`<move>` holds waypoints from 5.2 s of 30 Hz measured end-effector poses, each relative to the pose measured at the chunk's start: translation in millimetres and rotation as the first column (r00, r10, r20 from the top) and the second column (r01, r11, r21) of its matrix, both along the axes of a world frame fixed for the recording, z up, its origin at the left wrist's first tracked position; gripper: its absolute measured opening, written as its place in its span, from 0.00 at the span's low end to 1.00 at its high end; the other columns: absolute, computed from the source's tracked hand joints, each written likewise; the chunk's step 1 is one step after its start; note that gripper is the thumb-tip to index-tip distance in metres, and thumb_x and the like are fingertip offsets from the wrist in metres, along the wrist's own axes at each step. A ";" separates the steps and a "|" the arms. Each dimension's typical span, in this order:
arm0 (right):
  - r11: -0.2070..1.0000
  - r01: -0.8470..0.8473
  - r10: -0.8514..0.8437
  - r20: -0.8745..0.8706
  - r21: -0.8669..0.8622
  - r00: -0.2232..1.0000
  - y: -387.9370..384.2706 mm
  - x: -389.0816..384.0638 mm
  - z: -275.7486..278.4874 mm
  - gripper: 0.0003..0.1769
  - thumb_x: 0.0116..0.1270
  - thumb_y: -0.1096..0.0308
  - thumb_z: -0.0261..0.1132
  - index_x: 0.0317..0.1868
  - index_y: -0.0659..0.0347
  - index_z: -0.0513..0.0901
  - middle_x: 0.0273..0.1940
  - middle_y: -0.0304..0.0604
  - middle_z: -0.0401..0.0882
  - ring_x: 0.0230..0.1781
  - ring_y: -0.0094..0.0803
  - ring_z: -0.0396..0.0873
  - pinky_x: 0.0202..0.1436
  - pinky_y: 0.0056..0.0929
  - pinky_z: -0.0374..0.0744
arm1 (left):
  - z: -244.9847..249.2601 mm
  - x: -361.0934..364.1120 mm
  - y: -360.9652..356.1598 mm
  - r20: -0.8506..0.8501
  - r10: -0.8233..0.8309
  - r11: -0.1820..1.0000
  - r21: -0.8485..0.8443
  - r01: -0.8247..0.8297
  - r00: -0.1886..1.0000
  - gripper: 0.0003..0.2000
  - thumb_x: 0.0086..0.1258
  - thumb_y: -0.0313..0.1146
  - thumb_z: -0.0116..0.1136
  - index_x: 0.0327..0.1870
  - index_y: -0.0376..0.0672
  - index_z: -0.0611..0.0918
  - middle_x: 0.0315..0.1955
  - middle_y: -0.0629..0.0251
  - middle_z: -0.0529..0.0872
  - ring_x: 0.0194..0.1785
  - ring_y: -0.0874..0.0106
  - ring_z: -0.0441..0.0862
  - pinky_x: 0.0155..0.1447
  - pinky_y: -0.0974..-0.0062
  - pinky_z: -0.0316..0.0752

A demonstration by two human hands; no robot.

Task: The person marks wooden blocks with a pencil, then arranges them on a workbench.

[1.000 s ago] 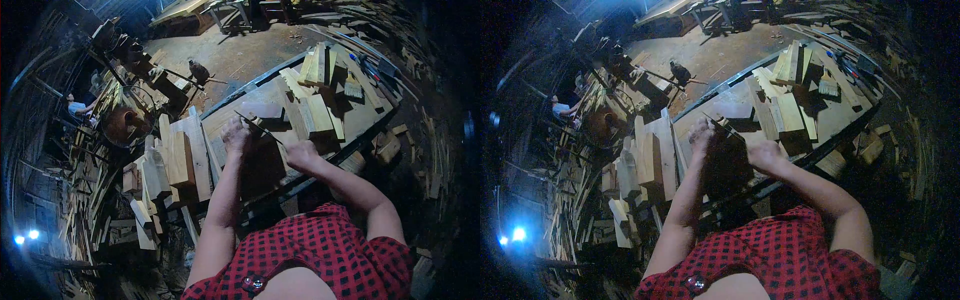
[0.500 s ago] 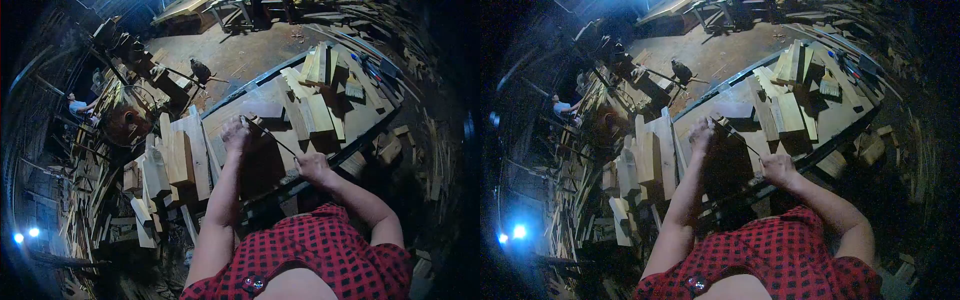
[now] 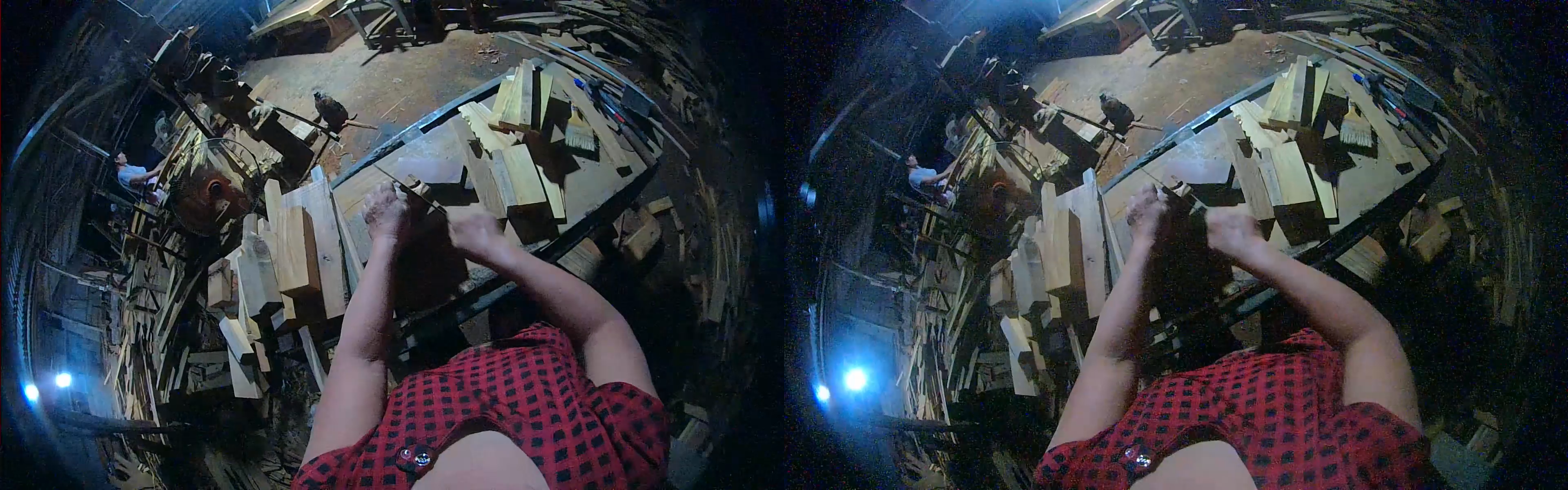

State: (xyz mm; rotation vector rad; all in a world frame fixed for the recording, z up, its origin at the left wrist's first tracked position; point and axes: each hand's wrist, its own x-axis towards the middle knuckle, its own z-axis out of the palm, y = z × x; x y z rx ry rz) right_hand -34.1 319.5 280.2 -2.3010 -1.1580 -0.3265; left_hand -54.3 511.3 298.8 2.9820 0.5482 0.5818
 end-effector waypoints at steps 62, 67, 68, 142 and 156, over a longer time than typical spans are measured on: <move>0.833 0.315 0.254 -0.819 0.456 0.514 -85.1 -7.1 -62.2 0.15 0.61 0.60 0.56 0.24 0.64 0.72 0.20 0.39 0.71 0.23 0.23 0.68 0.28 0.26 0.68 | 65.9 -40.2 10.8 -0.340 -0.243 0.877 -0.476 0.057 0.909 0.25 0.50 0.46 0.65 0.45 0.38 0.78 0.40 0.48 0.80 0.45 0.59 0.78 0.47 0.66 0.72; 0.806 0.256 0.282 -0.726 0.534 0.627 -84.8 -6.6 -66.5 0.15 0.60 0.60 0.56 0.24 0.63 0.72 0.19 0.38 0.69 0.23 0.22 0.67 0.28 0.26 0.68 | 49.9 -45.9 16.7 -0.284 -0.102 0.963 -0.267 0.024 0.953 0.21 0.50 0.41 0.66 0.41 0.39 0.74 0.37 0.51 0.80 0.42 0.57 0.78 0.43 0.64 0.71; 0.807 0.254 0.281 -0.724 0.534 0.630 -85.3 -6.3 -66.5 0.15 0.60 0.60 0.56 0.24 0.63 0.72 0.19 0.38 0.69 0.23 0.22 0.67 0.28 0.26 0.68 | 43.6 -48.0 19.0 -0.281 -0.102 0.963 -0.268 0.024 0.954 0.21 0.50 0.41 0.66 0.41 0.39 0.74 0.37 0.51 0.80 0.42 0.57 0.78 0.43 0.64 0.71; 0.978 0.073 -0.109 -0.181 -0.195 0.977 10.9 -7.4 29.2 0.09 0.61 0.62 0.54 0.31 0.60 0.72 0.22 0.51 0.78 0.26 0.48 0.79 0.29 0.44 0.76 | 7.5 8.3 -7.1 -0.035 0.171 0.985 -0.016 -0.171 0.985 0.15 0.64 0.44 0.41 0.40 0.45 0.76 0.40 0.60 0.77 0.47 0.62 0.73 0.50 0.61 0.65; 0.931 0.089 -0.220 -0.351 -0.353 0.910 -46.7 -51.8 49.6 0.12 0.61 0.63 0.51 0.32 0.64 0.74 0.26 0.56 0.78 0.30 0.52 0.79 0.35 0.46 0.77 | 7.7 8.5 -6.8 -0.015 0.174 0.984 -0.022 -0.174 0.985 0.15 0.63 0.46 0.43 0.39 0.46 0.76 0.39 0.58 0.78 0.46 0.59 0.73 0.48 0.60 0.66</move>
